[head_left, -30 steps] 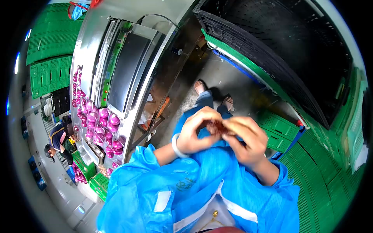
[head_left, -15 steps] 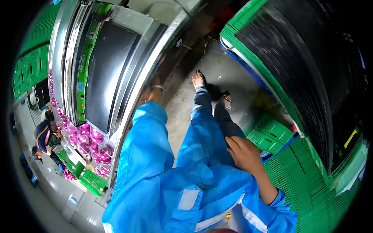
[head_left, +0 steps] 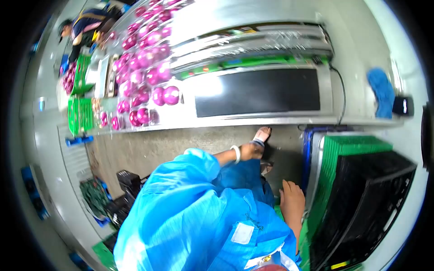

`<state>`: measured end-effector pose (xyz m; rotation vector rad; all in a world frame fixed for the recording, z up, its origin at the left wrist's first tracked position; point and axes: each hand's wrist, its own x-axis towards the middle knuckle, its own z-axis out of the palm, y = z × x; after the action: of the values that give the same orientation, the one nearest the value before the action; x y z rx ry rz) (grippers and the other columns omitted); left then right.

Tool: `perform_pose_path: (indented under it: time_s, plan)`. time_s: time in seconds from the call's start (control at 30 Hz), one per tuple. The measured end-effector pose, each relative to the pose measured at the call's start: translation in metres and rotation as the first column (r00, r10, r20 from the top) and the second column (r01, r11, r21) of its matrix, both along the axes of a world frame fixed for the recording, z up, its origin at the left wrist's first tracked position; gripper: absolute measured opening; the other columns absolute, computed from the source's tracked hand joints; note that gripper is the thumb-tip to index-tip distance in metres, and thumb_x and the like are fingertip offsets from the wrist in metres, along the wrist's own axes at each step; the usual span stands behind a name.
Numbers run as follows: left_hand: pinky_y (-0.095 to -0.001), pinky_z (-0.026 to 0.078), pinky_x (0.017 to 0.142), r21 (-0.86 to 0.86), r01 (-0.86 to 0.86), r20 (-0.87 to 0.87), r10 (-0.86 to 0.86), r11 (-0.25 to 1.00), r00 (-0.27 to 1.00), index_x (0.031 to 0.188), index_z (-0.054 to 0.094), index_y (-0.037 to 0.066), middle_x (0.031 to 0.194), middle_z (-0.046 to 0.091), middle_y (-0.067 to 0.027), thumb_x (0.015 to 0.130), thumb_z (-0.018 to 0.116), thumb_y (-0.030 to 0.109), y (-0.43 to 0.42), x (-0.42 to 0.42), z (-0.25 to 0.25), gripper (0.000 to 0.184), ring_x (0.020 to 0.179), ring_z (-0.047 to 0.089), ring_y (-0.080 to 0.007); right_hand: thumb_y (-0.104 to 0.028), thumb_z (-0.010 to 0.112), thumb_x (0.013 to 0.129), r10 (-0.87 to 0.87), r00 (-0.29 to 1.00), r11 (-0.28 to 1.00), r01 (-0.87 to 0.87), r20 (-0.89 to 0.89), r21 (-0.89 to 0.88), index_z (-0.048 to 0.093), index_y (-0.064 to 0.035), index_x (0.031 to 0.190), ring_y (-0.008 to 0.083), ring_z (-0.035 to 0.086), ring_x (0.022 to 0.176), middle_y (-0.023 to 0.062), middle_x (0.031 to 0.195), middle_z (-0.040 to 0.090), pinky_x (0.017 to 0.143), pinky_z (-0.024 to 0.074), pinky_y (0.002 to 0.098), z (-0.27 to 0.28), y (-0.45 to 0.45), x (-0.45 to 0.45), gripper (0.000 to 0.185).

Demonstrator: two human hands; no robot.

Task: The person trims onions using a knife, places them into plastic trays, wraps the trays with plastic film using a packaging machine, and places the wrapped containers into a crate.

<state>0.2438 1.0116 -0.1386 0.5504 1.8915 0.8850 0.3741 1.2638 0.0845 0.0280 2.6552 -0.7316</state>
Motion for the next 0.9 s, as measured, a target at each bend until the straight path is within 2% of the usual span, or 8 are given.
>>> perform_pose_path:
  time_s: [0.1,0.23,0.33,0.43,0.5,0.63,0.77,0.9]
  plan:
    - [-0.0392,0.051,0.094,0.028,0.031,0.149,-0.035,0.999,0.988,0.124,0.065,0.004,0.112,0.069,-0.0164,0.091,0.069,0.039,-0.055,-0.007,0.09,0.048,0.106,0.066,-0.0311,-0.01,0.071,0.08,0.09,0.995,0.995,-0.087,-0.052,0.05,0.065,-0.0037,0.114,0.0308,0.061,0.094,0.0104,0.104,0.063,0.081,0.0501,0.0417,0.014,-0.002,-0.026,0.035]
    - [-0.0325,0.053,0.082,-0.026,-0.392,0.488,0.354,0.919,0.798,0.121,0.067,0.003,0.106,0.07,-0.0077,0.093,0.069,0.036,-0.162,-0.052,0.18,0.043,0.092,0.065,-0.0169,-0.012,0.072,0.079,0.221,0.972,0.972,-0.212,-0.08,0.105,0.066,-0.0034,0.112,0.0311,0.061,0.092,0.0111,0.1,0.064,0.08,0.0502,0.0428,0.021,-0.008,-0.064,0.034]
    - [-0.0315,0.053,0.07,0.069,-0.92,0.328,0.863,0.385,0.385,0.113,0.067,-0.001,0.102,0.068,-0.0058,0.091,0.068,0.023,-0.248,-0.07,0.176,0.032,0.078,0.063,-0.0147,-0.015,0.072,0.08,0.331,0.943,0.939,-0.325,-0.041,0.113,0.066,-0.0032,0.112,0.0321,0.061,0.092,0.0118,0.1,0.064,0.081,0.0503,0.0434,0.026,-0.02,-0.091,0.034]
    - [-0.033,0.054,0.066,0.062,-0.988,0.075,0.988,-0.142,-0.137,0.12,0.059,-0.004,0.103,0.065,-0.0088,0.09,0.063,0.013,-0.308,-0.097,0.132,0.034,0.074,0.064,-0.0195,-0.017,0.071,0.082,0.418,0.908,0.903,-0.415,-0.008,0.11,0.065,-0.0037,0.113,0.0332,0.062,0.094,0.0123,0.102,0.064,0.082,0.0508,0.0435,0.044,-0.036,-0.121,0.035]
    - [-0.0348,0.055,0.065,0.047,-0.92,0.182,0.909,-0.389,-0.375,0.131,0.051,-0.004,0.106,0.064,-0.0119,0.091,0.061,0.011,-0.335,-0.116,0.105,0.044,0.075,0.066,-0.0231,-0.015,0.072,0.08,0.443,0.895,0.894,-0.437,-0.049,0.097,0.065,-0.0051,0.113,0.034,0.062,0.096,0.0126,0.103,0.065,0.082,0.0514,0.0437,0.054,-0.043,-0.137,0.035]
    - [-0.0321,0.055,0.055,0.188,-0.914,0.031,0.932,-0.359,-0.36,0.138,0.049,-0.001,0.109,0.066,-0.0153,0.091,0.058,0.004,-0.36,-0.143,0.062,0.048,0.071,0.067,-0.021,-0.018,0.071,0.081,0.522,0.853,0.85,-0.518,-0.019,0.098,0.064,-0.0064,0.114,0.0311,0.062,0.093,0.0109,0.102,0.064,0.082,0.0513,0.0432,0.056,-0.027,-0.15,0.036]
    - [-0.034,0.057,0.051,0.054,-0.951,-0.25,0.918,-0.304,-0.308,0.095,0.051,0.005,0.087,0.06,-0.0117,0.084,0.054,-0.009,-0.324,-0.143,0.085,0.018,0.071,0.065,-0.0217,-0.02,0.073,0.079,0.632,0.774,0.757,-0.626,0.03,0.188,0.062,-0.008,0.102,0.0309,0.062,0.089,0.0097,0.093,0.062,0.078,0.0513,0.0422,0.05,0.0,-0.161,0.028]
    - [-0.046,0.063,0.073,0.08,-0.913,0.298,0.884,-0.4,-0.36,0.108,0.048,0.002,0.099,0.058,-0.0165,0.081,0.043,-0.015,-0.284,-0.108,0.119,0.032,0.087,0.067,-0.0338,-0.021,0.072,0.08,0.669,0.742,0.736,-0.655,-0.042,0.17,0.062,-0.0081,0.1,0.031,0.062,0.09,0.0095,0.093,0.063,0.078,0.0507,0.0429,0.056,0.021,-0.186,0.026]
